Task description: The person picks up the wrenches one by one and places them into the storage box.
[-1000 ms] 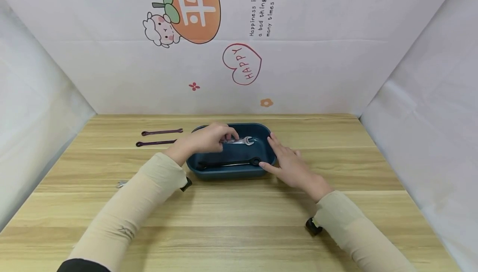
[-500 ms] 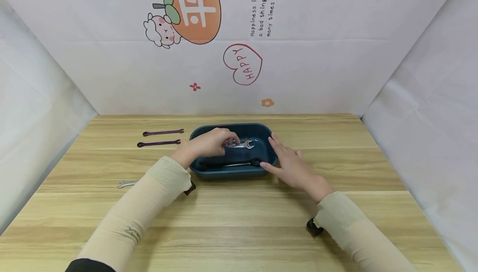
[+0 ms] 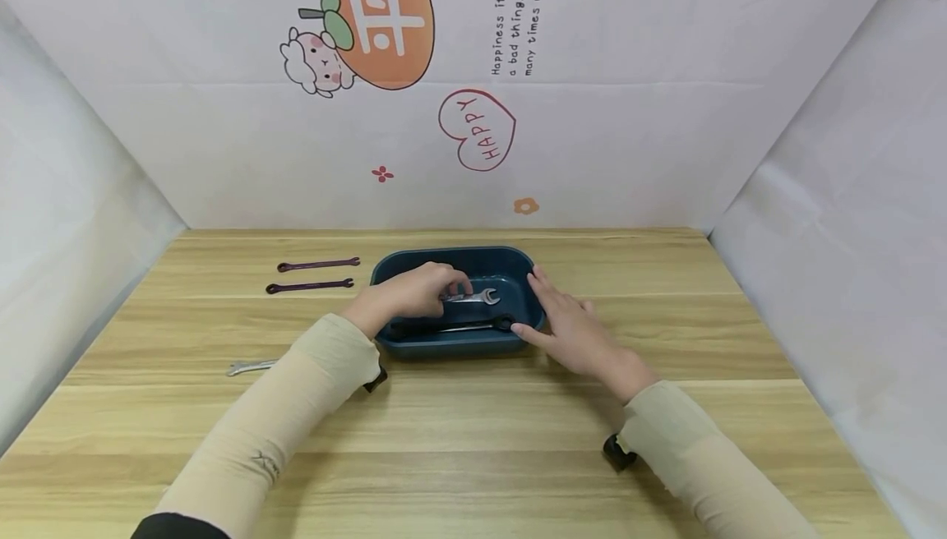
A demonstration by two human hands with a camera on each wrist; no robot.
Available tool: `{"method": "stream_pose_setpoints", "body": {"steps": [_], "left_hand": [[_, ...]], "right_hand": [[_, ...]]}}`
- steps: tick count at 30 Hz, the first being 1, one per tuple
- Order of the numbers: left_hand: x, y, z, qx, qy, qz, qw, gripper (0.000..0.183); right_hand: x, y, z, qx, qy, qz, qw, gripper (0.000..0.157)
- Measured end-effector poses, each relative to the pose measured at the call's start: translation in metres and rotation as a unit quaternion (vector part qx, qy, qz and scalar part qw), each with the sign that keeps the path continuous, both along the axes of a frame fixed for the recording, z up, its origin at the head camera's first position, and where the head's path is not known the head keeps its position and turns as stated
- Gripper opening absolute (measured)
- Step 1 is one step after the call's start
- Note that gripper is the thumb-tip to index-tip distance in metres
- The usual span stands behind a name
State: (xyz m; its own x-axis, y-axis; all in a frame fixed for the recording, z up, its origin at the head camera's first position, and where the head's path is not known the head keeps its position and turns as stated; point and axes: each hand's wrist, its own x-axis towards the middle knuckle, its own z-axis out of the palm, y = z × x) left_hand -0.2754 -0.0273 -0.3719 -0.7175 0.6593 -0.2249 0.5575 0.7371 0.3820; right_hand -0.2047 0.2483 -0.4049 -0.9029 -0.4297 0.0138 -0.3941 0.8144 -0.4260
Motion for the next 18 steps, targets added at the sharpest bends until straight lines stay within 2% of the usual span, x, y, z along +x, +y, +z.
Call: {"method": "stream_pose_setpoints", "body": {"steps": [18], "left_hand": [[0.0,-0.001,-0.011,-0.01,0.0,-0.004,0.9999,0.047]], "right_hand": [[0.0,0.001,-0.001,-0.002,-0.004,0.001,1.0,0.086]]}}
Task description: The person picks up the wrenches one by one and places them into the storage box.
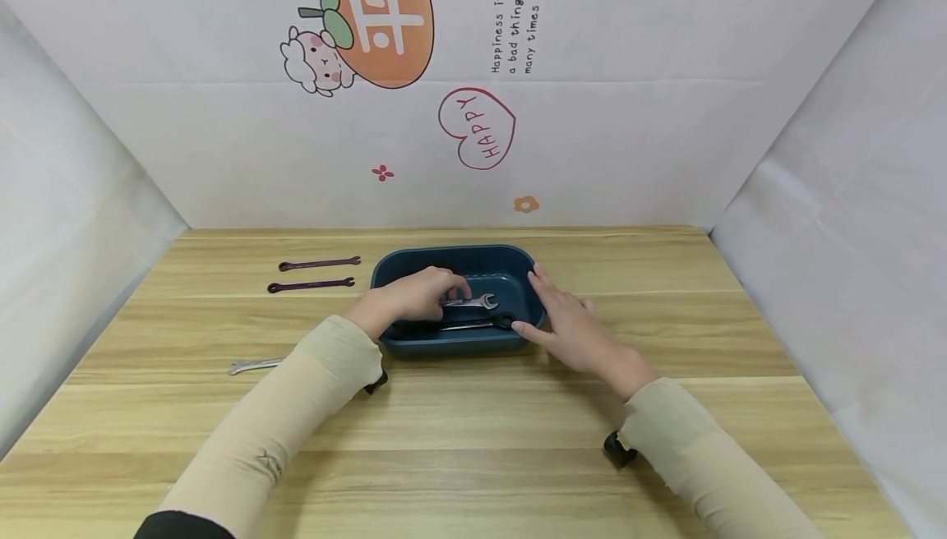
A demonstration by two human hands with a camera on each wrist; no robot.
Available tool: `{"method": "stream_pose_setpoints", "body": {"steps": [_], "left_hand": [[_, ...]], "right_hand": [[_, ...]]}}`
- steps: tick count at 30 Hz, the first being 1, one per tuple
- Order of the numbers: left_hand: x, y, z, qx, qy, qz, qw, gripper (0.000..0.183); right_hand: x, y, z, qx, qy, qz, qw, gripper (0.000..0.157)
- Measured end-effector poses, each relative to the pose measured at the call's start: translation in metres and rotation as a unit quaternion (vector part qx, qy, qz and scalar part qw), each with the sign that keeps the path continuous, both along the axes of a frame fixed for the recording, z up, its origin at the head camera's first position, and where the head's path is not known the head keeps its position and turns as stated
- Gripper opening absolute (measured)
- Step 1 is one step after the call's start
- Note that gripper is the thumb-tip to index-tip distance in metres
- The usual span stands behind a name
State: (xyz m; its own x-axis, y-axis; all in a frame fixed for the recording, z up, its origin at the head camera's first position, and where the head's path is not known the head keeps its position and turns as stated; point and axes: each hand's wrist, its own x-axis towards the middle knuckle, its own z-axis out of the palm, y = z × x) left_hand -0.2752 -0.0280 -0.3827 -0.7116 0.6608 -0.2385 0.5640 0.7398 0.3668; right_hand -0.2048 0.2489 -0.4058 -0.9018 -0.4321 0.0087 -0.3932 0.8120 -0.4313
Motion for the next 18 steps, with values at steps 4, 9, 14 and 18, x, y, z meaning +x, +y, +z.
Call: {"method": "stream_pose_setpoints", "body": {"steps": [4,9,14,18], "left_hand": [[0.0008,0.0013,-0.0013,-0.004,0.001,0.0,1.0,0.047],[0.0004,0.0023,-0.0043,-0.007,0.002,-0.002,1.0,0.047],[-0.0007,0.0032,-0.0079,-0.005,0.004,-0.006,1.0,0.047],[-0.0009,0.0034,-0.0086,-0.003,0.001,-0.005,1.0,0.047]], "right_hand": [[-0.0002,0.0002,-0.0005,-0.001,-0.001,-0.001,1.0,0.086],[-0.0003,0.0005,-0.0009,-0.002,-0.003,0.0,1.0,0.086],[-0.0006,0.0012,-0.0012,-0.004,-0.004,0.001,1.0,0.086],[-0.0013,0.0015,-0.0008,-0.001,-0.003,0.002,1.0,0.086]]}}
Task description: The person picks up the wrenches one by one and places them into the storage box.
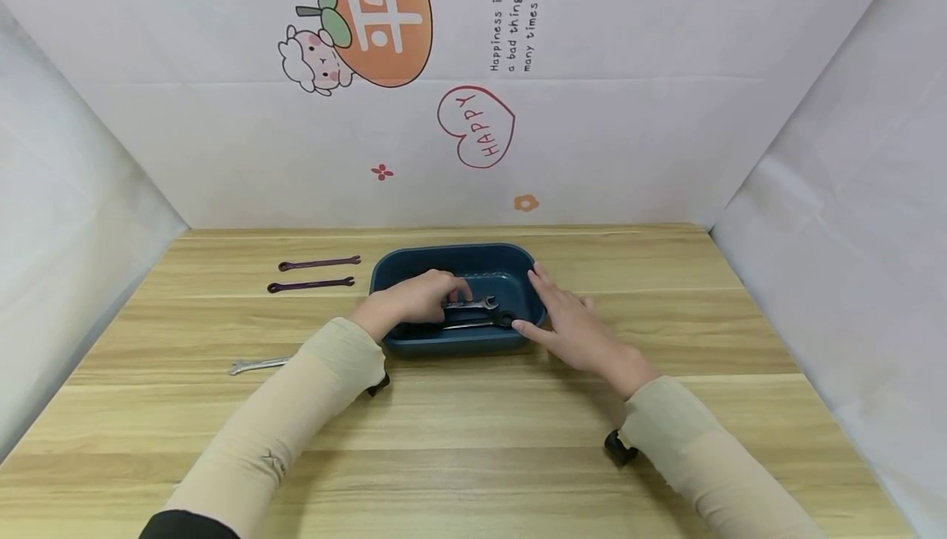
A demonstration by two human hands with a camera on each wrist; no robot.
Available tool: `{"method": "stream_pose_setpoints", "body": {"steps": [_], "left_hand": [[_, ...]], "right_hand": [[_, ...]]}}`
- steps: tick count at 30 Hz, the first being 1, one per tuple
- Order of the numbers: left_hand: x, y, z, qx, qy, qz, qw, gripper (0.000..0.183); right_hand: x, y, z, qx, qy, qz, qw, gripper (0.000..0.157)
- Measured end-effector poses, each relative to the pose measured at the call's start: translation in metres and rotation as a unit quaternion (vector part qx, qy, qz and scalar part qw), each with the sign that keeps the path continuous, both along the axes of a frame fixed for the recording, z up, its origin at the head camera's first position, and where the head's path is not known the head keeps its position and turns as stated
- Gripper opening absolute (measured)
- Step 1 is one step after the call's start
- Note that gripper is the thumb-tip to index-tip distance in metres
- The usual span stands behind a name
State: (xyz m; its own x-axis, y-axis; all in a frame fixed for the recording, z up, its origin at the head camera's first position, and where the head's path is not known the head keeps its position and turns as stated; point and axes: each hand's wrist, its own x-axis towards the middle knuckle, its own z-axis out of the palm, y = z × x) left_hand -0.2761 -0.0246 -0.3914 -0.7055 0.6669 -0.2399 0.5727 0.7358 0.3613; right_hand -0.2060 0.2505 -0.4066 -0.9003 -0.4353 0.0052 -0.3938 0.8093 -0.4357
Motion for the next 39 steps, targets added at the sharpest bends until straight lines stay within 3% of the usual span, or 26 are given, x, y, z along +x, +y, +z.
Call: {"method": "stream_pose_setpoints", "body": {"steps": [17,39], "left_hand": [[-0.0005,-0.0001,-0.0021,0.014,-0.015,-0.009,0.9998,0.047],[0.0042,0.0036,-0.0027,-0.015,-0.009,0.003,0.9998,0.049]], "right_hand": [[0.0011,-0.0008,0.0015,0.0,-0.004,-0.002,1.0,0.087],[0.0009,-0.0015,0.002,0.002,0.0,-0.003,1.0,0.086]]}}
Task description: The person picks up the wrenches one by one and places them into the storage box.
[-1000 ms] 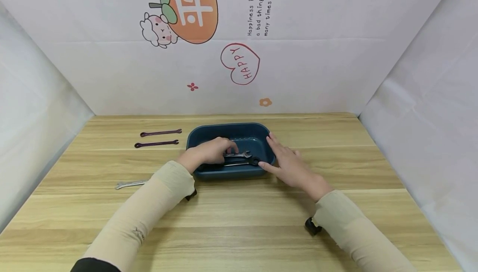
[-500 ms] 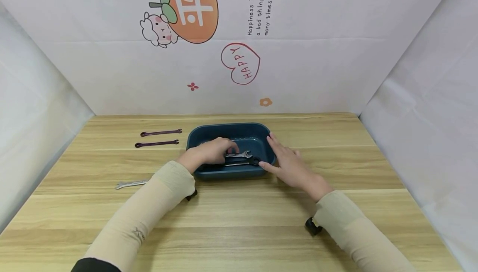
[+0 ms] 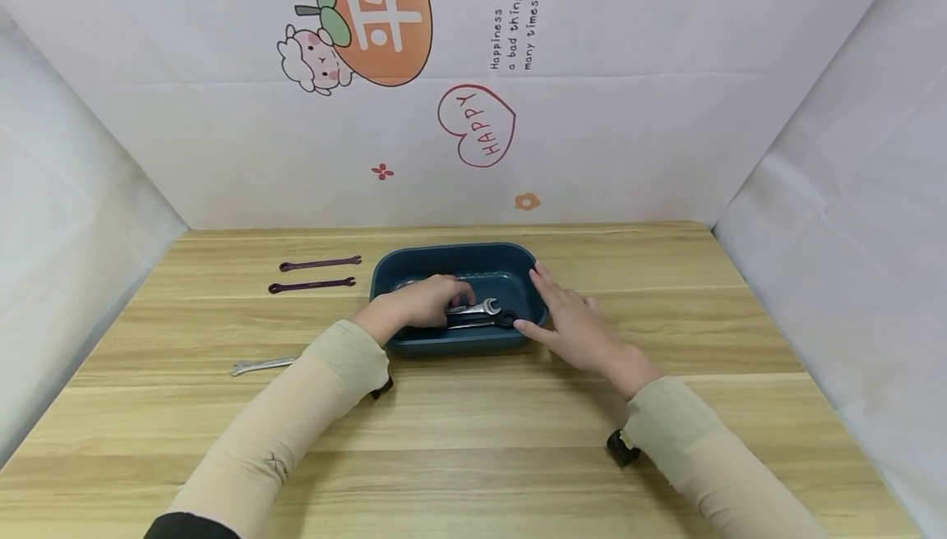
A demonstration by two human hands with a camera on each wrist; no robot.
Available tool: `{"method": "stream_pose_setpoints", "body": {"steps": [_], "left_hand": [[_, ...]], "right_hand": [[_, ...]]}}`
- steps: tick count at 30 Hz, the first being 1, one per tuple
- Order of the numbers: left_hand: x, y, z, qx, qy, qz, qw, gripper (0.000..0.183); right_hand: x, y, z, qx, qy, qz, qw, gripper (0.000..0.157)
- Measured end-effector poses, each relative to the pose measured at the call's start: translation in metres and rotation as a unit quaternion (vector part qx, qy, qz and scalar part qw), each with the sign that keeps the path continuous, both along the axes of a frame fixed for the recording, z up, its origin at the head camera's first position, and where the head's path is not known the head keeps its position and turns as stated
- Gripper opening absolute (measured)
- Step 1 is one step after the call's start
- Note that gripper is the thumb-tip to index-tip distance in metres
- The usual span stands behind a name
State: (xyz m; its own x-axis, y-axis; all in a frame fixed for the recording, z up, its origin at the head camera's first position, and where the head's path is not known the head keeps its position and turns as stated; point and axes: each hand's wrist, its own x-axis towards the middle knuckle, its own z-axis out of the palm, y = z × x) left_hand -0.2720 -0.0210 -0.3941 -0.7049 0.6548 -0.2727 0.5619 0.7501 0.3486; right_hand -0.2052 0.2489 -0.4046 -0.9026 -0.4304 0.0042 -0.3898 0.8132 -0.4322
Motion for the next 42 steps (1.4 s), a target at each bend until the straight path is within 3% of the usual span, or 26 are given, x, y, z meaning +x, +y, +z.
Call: {"method": "stream_pose_setpoints", "body": {"steps": [42], "left_hand": [[-0.0014,-0.0034,0.0032,0.012,-0.028,0.009,0.9995,0.053]], "right_hand": [[0.0002,0.0001,0.0014,-0.004,-0.007,-0.001,1.0,0.085]]}}
